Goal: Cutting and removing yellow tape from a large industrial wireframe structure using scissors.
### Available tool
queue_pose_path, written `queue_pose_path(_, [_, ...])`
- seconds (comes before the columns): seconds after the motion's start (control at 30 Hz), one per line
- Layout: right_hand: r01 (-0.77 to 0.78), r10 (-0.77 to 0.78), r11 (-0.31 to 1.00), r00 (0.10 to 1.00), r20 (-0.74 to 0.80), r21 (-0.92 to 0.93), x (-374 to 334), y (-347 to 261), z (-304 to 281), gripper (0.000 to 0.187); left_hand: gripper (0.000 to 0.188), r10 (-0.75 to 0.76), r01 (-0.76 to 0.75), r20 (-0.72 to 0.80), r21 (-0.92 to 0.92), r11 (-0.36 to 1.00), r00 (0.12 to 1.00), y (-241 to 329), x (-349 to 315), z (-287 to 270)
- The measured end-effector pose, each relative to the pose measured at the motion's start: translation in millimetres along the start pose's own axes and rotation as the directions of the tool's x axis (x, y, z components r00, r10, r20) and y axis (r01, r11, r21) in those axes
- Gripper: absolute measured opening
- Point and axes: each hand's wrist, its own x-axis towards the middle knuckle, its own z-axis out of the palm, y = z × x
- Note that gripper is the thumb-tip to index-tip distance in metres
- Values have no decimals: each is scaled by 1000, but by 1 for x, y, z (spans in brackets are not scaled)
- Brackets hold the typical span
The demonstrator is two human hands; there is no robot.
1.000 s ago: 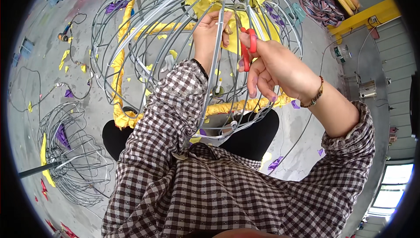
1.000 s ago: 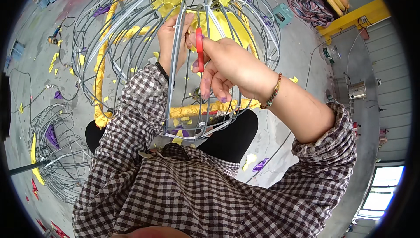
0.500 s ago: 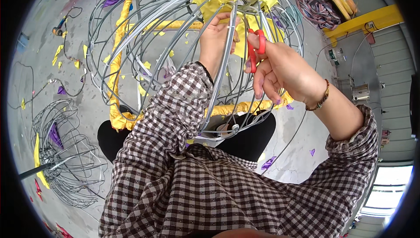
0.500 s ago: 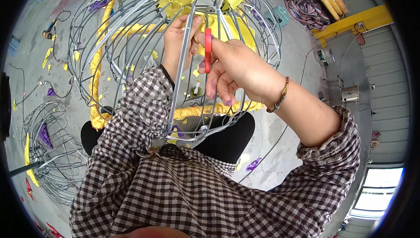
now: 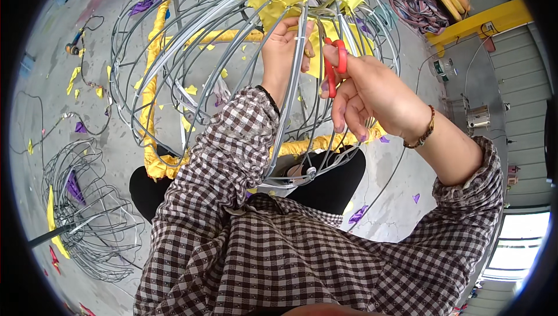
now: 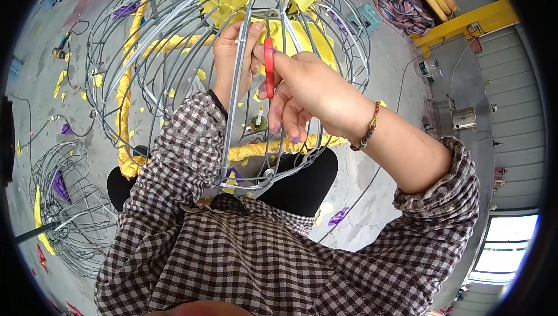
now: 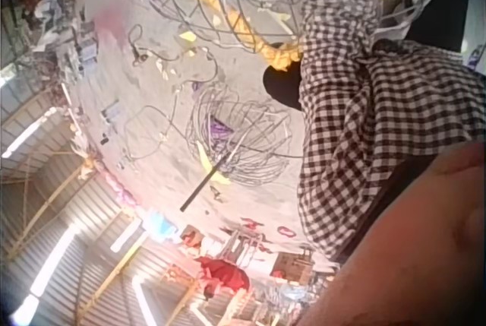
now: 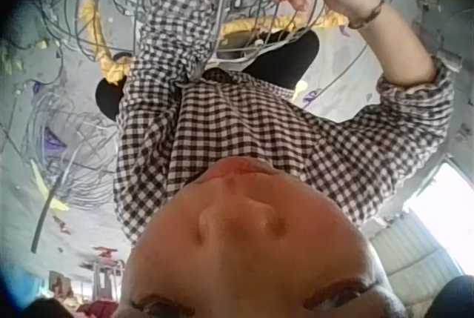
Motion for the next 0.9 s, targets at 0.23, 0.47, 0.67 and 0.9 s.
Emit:
queue_pose_path(0.23, [-10, 10, 1000, 1000, -10, -13, -1, -3, 3, 63, 30, 34, -29, 67, -79, 996, 997, -3, -2, -1])
queue_pose_path(0.47, [1, -1, 1000, 999, -44, -3, 5, 1, 8, 61, 30, 21, -15, 62, -90, 996, 998, -7, -3, -4])
queue_pose_path(0.67, [40, -39, 999, 997, -64, 15, 8, 3, 9, 58, 31, 11, -3, 69, -118, 993, 998, -5, 0, -4])
queue_pose_path(0.9, [60, -60, 998, 997, -49, 4, 0, 9, 5, 58, 27, 11, -4, 50, -127, 992, 999, -6, -2, 1])
